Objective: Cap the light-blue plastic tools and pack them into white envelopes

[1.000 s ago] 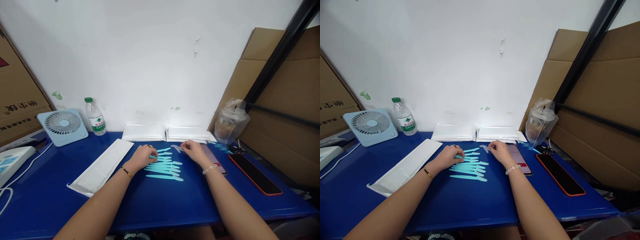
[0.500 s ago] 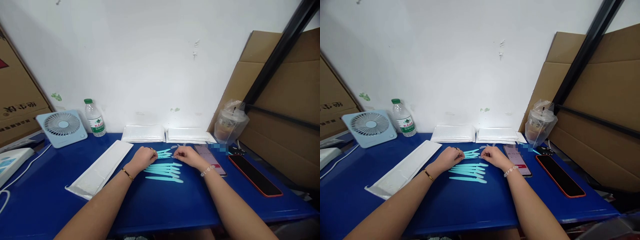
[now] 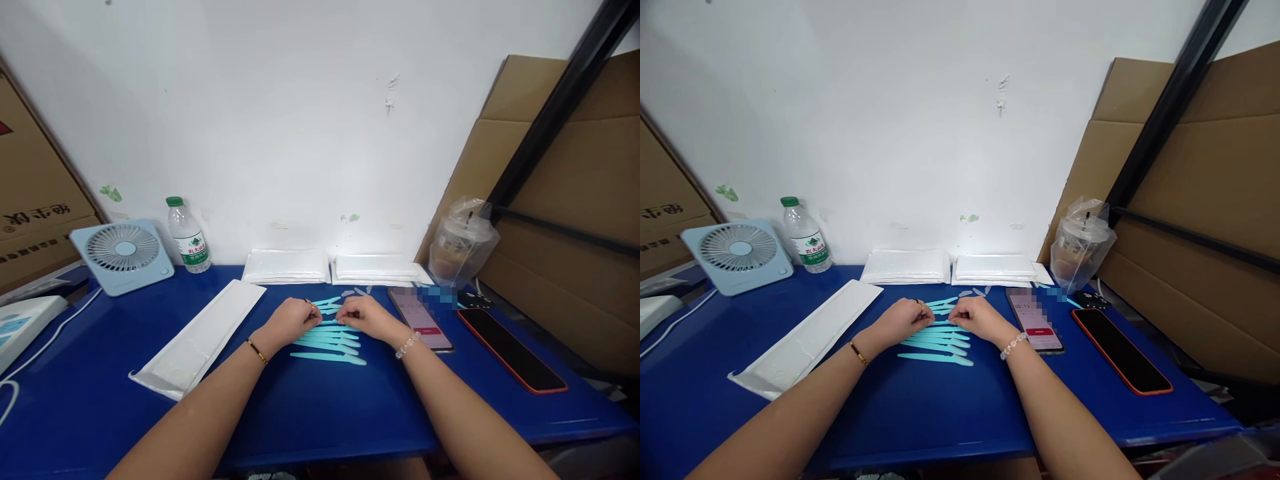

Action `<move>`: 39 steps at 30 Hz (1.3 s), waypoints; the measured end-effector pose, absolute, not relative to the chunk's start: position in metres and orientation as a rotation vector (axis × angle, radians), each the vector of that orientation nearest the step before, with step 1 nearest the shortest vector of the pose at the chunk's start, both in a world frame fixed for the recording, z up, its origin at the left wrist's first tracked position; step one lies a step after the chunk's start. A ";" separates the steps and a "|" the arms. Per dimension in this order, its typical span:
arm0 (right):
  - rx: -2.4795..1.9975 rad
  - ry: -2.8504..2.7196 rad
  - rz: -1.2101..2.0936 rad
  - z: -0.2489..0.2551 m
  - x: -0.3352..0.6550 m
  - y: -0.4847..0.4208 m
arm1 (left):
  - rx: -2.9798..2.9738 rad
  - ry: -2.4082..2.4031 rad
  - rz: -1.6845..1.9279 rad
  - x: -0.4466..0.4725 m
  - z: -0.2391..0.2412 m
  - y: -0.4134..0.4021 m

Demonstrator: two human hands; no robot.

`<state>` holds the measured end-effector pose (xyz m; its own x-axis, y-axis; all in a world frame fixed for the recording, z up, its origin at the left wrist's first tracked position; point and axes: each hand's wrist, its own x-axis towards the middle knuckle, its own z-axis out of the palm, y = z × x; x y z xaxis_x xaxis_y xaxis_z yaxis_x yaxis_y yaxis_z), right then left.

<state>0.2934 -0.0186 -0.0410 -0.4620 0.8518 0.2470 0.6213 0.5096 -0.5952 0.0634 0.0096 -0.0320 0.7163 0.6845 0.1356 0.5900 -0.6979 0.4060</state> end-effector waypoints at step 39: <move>-1.507 -1.959 0.677 -0.047 0.308 -0.011 | 2.693 1.234 0.384 0.057 -0.034 0.019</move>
<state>0.3081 -0.0115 -0.0470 -0.2017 0.9704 0.1330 0.6811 0.2366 -0.6929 0.0567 0.0191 -0.0336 0.6281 0.7600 0.1668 0.7206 -0.6490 0.2440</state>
